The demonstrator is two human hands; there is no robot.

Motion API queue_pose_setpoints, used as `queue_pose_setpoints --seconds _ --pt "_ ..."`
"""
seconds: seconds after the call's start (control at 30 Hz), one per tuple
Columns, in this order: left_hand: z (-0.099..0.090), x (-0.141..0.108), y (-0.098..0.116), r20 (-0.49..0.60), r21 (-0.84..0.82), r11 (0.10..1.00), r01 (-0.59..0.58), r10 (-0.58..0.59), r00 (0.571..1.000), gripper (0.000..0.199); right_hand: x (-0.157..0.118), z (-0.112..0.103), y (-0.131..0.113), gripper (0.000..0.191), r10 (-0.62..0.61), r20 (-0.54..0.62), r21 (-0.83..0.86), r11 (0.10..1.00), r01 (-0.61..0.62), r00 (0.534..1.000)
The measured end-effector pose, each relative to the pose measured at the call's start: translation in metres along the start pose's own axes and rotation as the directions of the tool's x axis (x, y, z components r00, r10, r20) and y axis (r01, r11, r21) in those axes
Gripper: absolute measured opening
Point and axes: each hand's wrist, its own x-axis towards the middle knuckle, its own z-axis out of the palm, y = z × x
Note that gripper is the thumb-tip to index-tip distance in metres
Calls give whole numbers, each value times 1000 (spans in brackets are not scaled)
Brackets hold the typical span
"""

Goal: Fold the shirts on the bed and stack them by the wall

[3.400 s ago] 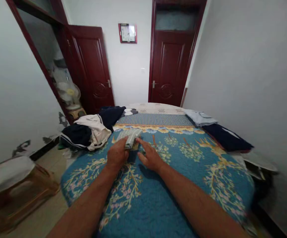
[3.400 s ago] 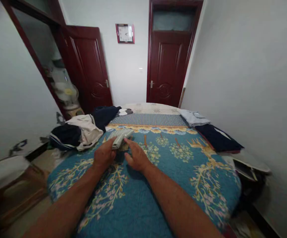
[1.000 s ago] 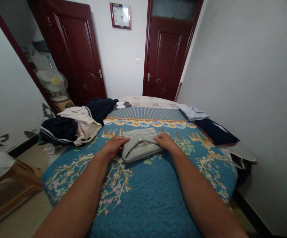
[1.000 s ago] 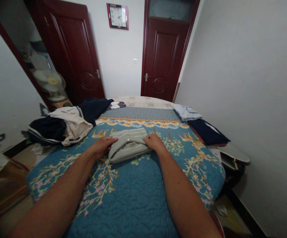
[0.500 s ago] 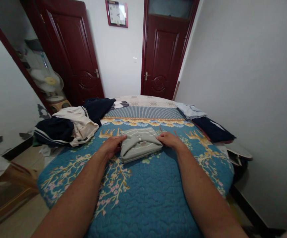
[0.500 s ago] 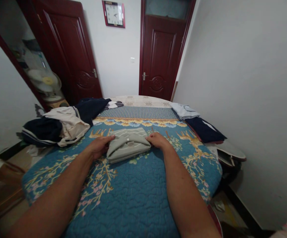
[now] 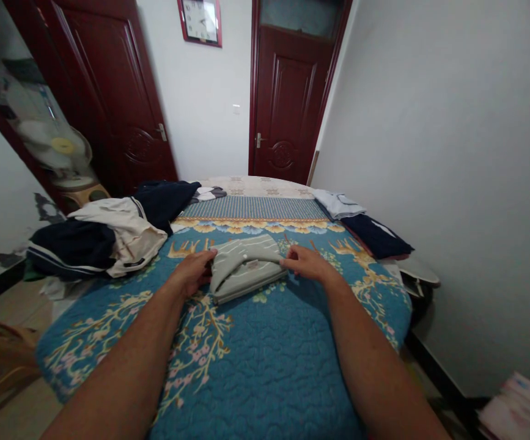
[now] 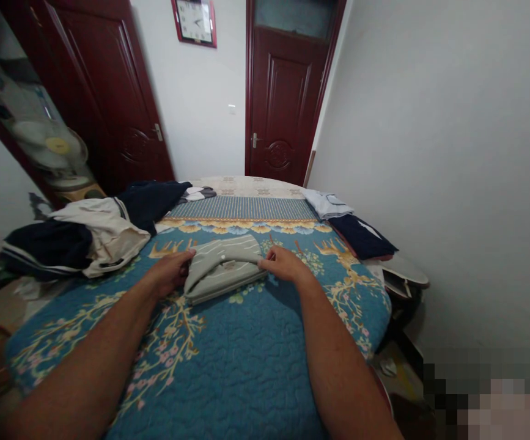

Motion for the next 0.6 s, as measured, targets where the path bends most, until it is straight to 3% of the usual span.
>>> queue_pose_setpoints --seconds 0.1,0.17,0.3,0.47,0.6 --pt "1 1 -2 12 -10 1000 -8 8 1000 28 -9 15 -8 30 -53 -157 -241 970 13 986" --pt "2 0 -2 15 -17 1000 -19 19 1000 27 -9 26 -14 31 -59 -200 -334 943 -11 978" --pt "4 -3 0 -33 -46 999 -17 15 999 25 -5 35 -16 30 -48 -204 -404 914 -40 978" --pt "3 0 0 -64 -82 997 12 -17 998 23 -8 34 -9 31 78 -180 -390 910 -144 981" --pt "4 -2 -1 -44 -64 998 -9 6 999 25 -13 33 -20 40 122 -120 -523 836 -167 985"
